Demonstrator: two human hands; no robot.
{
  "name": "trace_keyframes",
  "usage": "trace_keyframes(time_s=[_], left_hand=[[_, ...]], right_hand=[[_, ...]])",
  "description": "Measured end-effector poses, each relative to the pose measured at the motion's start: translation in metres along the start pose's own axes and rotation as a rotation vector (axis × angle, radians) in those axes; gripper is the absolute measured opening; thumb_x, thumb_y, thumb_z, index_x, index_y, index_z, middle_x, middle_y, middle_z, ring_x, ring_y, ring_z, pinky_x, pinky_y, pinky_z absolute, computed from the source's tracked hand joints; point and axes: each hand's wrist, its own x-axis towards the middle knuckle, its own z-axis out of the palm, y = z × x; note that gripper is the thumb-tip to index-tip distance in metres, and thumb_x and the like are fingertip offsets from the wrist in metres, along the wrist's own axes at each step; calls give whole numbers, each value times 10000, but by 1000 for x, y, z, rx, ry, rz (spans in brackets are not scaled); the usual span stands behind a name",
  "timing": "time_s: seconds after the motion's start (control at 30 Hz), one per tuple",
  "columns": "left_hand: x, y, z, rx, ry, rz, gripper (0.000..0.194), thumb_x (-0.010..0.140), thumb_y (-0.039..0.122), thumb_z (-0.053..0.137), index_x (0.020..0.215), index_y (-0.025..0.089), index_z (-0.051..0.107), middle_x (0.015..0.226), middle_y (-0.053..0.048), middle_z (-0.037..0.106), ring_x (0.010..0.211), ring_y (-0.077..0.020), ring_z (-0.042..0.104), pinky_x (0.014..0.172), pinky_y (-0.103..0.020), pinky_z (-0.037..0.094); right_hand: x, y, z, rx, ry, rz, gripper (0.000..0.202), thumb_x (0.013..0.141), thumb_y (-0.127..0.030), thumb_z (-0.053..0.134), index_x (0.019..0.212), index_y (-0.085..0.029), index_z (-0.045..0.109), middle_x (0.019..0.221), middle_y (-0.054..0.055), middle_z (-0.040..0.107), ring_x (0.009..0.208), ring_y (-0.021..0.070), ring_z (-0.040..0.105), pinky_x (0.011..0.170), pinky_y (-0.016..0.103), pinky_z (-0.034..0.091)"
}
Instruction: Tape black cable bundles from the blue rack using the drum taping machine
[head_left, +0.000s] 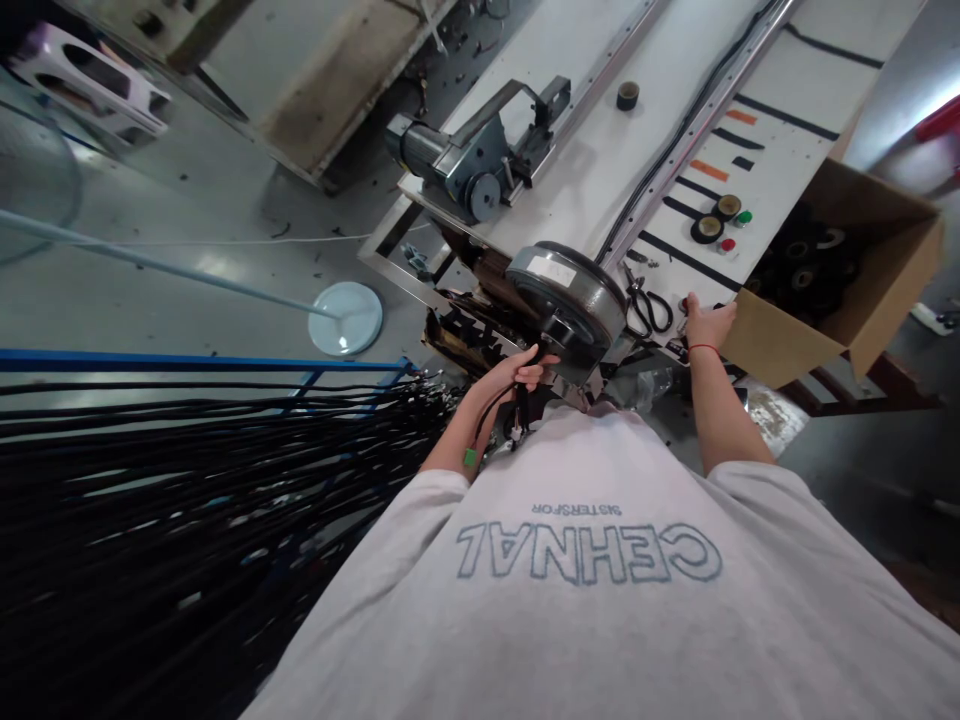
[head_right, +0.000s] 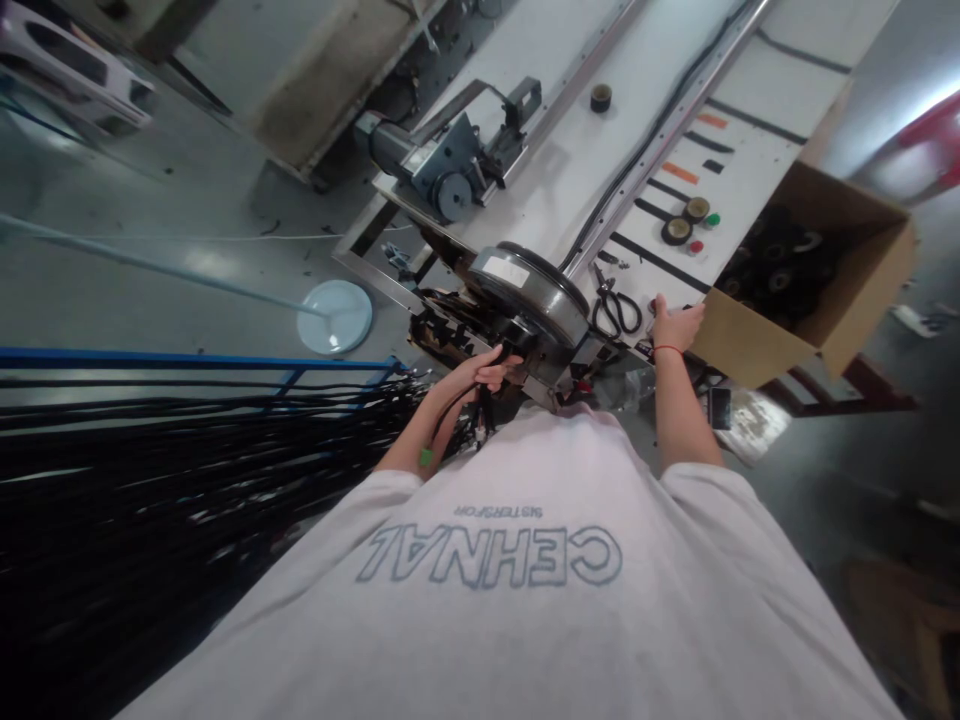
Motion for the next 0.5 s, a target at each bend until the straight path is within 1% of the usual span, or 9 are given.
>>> trace_keyframes(time_s=[0.03,0.1,0.17,0.23,0.3,0.33,0.4,0.43,0.5], left_hand=[[0,0,0,13,7,23,441,1014,467,474,938,109,721,516,111,153,387,-47,131,415,-167,299],[1,-1,-1,52,12,66,435,987,494,525,954,107,721,512,112,178,388,-46,154,414,-168,307],[3,-2,-2,79,-1,68,430,972,495,552,971,100,722,500,112,211,382,-44,180,416,-172,322],[4,-2,-3,79,1,37,418,977,476,549,981,95,722,483,106,260,372,-42,215,421,-176,342],[5,-1,-4,66,56,21,394,985,452,538,995,103,719,486,74,384,376,-48,311,438,-185,379],[7,-1,-5,65,97,21,379,986,445,537,1006,112,716,519,41,484,399,-58,394,458,-195,410],[10,3,-7,78,172,33,356,983,444,537,1027,134,707,679,-43,673,517,-104,579,532,-230,489],[12,6,-8,90,192,41,350,982,444,534,1031,141,701,774,-79,727,601,-135,650,582,-254,525],[17,13,-11,127,202,58,334,983,432,525,1006,145,692,880,-122,762,728,-186,719,660,-300,568]], right_hand=[[0,-8,-4,-33,13,-35,848,823,-418,698,1490,-36,340,1563,295,336,1460,369,327,1185,521,283],[-1,-30,-11,-58,35,-182,797,808,-338,696,1481,-56,375,1592,265,308,1476,348,291,1214,486,226],[-4,-61,-13,11,-28,-384,639,848,-310,629,1415,-66,463,1516,237,440,1423,305,373,1216,438,226],[-11,-96,-11,148,-208,-558,462,912,-359,547,1300,-109,564,1307,183,627,1291,271,509,1173,431,309],[-22,-135,-2,288,-451,-665,391,934,-467,531,1139,-153,641,1065,124,708,1158,264,593,1098,437,402],[-29,-154,4,341,-567,-702,398,923,-524,552,1049,-162,662,969,105,712,1121,266,610,1072,435,426],[-46,-189,20,397,-753,-753,433,885,-598,609,876,-169,665,840,87,692,1100,274,617,1062,430,430],[-54,-204,29,410,-824,-766,451,870,-620,629,806,-174,650,801,82,680,1106,276,613,1073,430,419],[-69,-229,44,464,-954,-782,482,852,-648,653,715,-188,611,748,73,661,1121,279,597,1111,455,379]])
